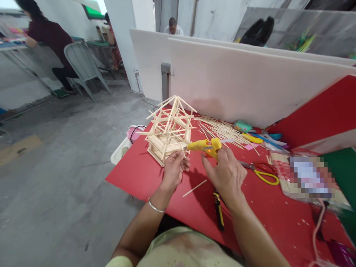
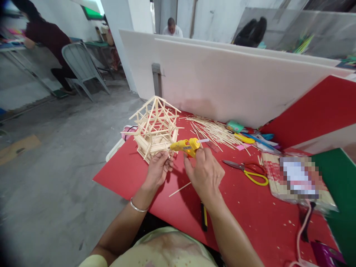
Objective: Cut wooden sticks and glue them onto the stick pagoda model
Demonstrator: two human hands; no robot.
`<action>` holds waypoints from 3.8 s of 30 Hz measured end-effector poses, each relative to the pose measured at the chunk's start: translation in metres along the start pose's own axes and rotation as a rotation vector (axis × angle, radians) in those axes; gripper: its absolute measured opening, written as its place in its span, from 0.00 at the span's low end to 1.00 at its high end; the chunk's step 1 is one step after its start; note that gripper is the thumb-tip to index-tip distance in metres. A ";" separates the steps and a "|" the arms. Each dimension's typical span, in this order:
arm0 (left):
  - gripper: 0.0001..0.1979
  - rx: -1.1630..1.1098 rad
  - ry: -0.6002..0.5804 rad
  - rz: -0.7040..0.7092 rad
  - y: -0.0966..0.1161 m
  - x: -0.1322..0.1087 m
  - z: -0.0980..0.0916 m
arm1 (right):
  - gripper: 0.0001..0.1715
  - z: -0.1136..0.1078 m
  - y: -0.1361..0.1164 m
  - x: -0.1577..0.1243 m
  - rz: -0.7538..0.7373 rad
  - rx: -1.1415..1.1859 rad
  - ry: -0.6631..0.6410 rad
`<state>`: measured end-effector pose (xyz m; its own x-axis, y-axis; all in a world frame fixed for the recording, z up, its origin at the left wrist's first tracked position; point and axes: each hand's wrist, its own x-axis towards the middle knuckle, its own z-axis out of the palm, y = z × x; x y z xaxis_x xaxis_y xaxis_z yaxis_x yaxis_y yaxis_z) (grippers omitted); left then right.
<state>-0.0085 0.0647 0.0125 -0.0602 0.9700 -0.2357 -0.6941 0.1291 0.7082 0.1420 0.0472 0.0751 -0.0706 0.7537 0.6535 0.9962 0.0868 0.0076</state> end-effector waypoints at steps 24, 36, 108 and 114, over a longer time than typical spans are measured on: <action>0.17 -0.058 -0.031 -0.038 0.001 -0.002 0.001 | 0.20 0.012 -0.010 0.010 0.005 0.008 0.009; 0.17 -0.061 -0.042 -0.077 0.004 -0.002 0.001 | 0.21 0.014 -0.009 0.009 0.007 0.017 -0.008; 0.19 -0.004 -0.080 -0.132 0.002 -0.001 -0.004 | 0.19 0.013 -0.010 0.010 -0.003 0.026 0.011; 0.18 -0.007 -0.086 -0.125 0.002 -0.001 -0.004 | 0.20 0.012 -0.011 0.010 -0.008 0.002 -0.002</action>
<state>-0.0130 0.0634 0.0112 0.0883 0.9607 -0.2632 -0.6976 0.2483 0.6721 0.1297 0.0613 0.0724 -0.0783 0.7542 0.6519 0.9955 0.0939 0.0109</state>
